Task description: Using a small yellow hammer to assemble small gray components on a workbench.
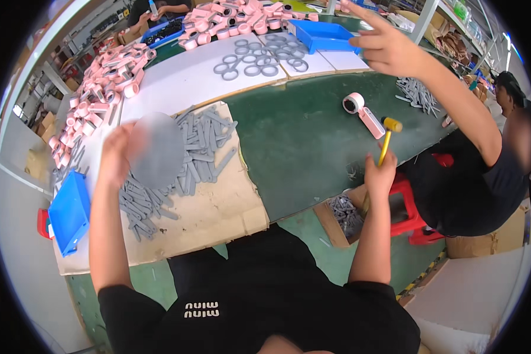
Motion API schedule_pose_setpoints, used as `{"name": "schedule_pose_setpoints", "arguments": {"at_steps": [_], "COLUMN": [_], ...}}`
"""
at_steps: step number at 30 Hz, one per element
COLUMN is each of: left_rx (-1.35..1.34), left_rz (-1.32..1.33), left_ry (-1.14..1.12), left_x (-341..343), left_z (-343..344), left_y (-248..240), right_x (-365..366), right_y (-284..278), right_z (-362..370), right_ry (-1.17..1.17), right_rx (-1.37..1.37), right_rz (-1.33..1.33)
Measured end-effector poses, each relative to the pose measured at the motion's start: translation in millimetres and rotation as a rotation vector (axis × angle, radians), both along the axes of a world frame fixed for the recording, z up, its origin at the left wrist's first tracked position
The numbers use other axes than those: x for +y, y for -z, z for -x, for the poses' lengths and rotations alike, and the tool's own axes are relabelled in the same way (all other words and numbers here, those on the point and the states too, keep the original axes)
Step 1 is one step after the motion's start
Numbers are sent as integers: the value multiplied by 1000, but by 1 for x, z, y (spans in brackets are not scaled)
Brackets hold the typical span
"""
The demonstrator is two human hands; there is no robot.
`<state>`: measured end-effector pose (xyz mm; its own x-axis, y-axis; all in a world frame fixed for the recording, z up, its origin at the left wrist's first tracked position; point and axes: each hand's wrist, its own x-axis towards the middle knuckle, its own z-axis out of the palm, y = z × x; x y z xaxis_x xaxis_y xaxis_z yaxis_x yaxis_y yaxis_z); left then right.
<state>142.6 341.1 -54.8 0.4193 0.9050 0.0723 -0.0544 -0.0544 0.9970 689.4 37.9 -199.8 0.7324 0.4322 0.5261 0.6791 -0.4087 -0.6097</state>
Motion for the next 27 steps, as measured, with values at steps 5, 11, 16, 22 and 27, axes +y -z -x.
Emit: {"name": "schedule_pose_setpoints", "arguments": {"at_steps": [5,11,16,22,27], "left_rx": [201,195,228,578,730], "left_rz": [-174,-377,-563,-1084,-1117], "left_ry": [213,147,-56,-195,-258], "left_x": [-160,-207,-240,-253,-259], "left_z": [8,16,17,-13,-36], "left_y": [26,57,66,64,73], "right_x": [44,49,45,28,43], "right_y": [-18,-33,-57,-69,-73], "right_z": [-69,-97,43,204,258], "right_ry": [23,-111,-451,-897,-1129], "right_rx": [-27,-100,557,1485,1642], "right_rz": [199,302,-77,-30,352]}}
